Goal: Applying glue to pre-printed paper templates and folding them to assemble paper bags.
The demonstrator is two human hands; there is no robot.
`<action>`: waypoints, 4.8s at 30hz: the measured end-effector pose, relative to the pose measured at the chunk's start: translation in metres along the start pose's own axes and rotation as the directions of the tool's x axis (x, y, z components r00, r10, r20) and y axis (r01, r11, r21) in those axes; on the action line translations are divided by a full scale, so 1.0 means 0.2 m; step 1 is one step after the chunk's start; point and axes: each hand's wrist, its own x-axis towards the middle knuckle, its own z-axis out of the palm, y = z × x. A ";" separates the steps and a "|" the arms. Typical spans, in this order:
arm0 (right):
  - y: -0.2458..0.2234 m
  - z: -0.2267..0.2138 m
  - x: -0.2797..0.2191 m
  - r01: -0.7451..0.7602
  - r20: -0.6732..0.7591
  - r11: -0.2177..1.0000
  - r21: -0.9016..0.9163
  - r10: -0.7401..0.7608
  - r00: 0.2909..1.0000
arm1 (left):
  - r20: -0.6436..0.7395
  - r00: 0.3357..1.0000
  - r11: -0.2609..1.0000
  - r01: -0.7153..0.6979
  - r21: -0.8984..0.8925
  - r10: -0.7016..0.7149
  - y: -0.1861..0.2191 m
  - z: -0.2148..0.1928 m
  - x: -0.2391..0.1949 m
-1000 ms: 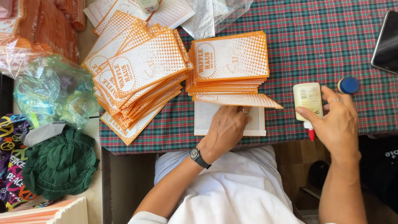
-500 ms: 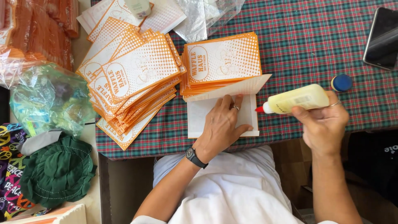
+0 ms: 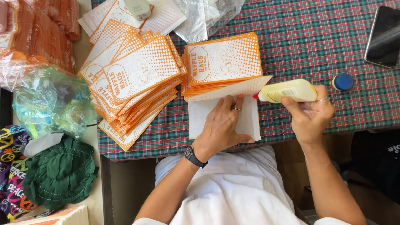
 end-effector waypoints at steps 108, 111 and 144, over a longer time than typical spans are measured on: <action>-0.19 0.05 -0.08 0.596 0.745 0.790 -0.144 -0.310 0.591 | -0.350 0.850 0.906 -0.296 0.302 0.394 -0.12 0.02 -0.48; -0.18 0.03 -0.03 0.649 0.815 0.728 -0.220 -0.228 0.532 | -0.352 0.844 0.908 -0.329 0.258 0.405 -0.15 -0.05 -0.52; -0.20 0.03 0.10 0.603 0.873 0.684 -0.409 0.103 0.476 | -0.463 0.877 0.854 0.336 0.398 -0.128 -0.35 -0.05 -0.39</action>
